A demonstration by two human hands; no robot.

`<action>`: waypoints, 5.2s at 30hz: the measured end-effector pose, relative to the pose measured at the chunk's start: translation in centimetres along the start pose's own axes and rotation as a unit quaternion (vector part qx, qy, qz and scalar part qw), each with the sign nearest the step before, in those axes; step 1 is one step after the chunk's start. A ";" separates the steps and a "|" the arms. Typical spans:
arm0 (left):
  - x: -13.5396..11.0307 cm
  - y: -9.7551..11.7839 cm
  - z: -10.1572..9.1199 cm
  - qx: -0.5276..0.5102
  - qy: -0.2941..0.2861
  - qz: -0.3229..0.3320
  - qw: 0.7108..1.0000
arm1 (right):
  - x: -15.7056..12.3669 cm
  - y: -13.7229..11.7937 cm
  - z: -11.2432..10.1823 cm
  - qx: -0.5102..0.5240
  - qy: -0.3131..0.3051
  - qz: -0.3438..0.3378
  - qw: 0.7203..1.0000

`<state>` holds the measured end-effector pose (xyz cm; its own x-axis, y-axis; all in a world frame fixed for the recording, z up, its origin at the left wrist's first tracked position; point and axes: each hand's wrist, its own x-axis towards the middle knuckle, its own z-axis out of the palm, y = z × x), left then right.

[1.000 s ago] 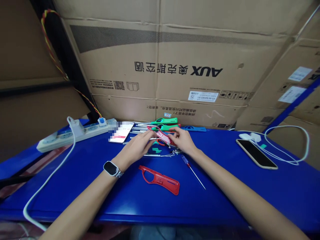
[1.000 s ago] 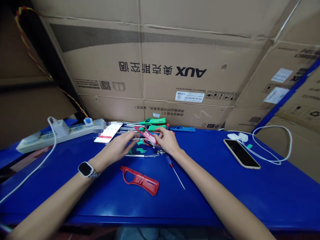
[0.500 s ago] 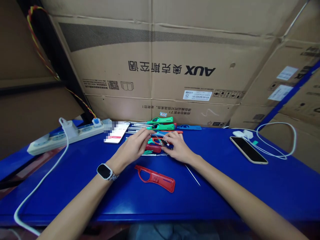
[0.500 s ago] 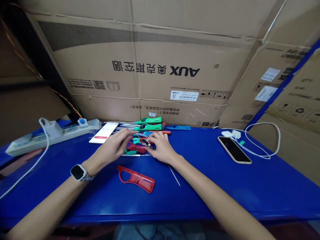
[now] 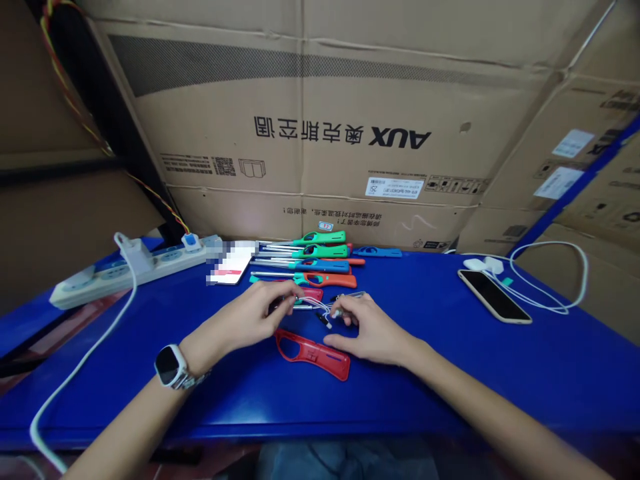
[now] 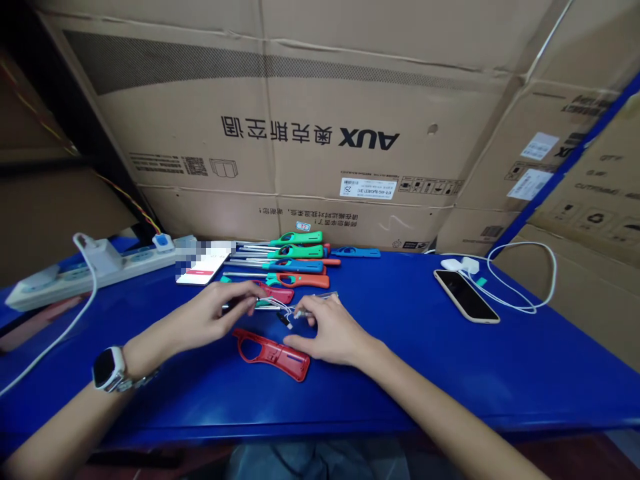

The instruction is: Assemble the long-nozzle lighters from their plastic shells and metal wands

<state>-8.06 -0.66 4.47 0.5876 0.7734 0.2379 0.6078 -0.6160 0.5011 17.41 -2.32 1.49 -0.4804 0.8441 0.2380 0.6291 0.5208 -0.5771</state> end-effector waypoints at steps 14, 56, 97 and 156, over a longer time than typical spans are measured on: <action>-1.1 -1.1 2.1 0.119 -0.004 0.057 0.991 | -0.5 0.4 1.1 -0.038 0.008 -0.024 0.999; -1.0 -1.3 3.3 0.058 -0.030 0.157 0.985 | 4.5 -0.1 0.7 -0.033 -0.063 0.080 0.994; -0.6 -1.0 4.0 0.077 0.011 0.115 0.990 | 1.9 1.8 1.1 0.057 -0.038 -0.080 0.994; -0.6 -0.5 3.2 0.030 -0.044 0.121 0.991 | 1.9 1.2 1.1 0.120 -0.079 -0.039 0.989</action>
<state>-7.01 -1.32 1.39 0.7625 0.5876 0.2706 0.4727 -0.7917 0.3870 16.56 -0.22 0.44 -0.6228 0.7627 0.1744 0.4334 0.5219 -0.7347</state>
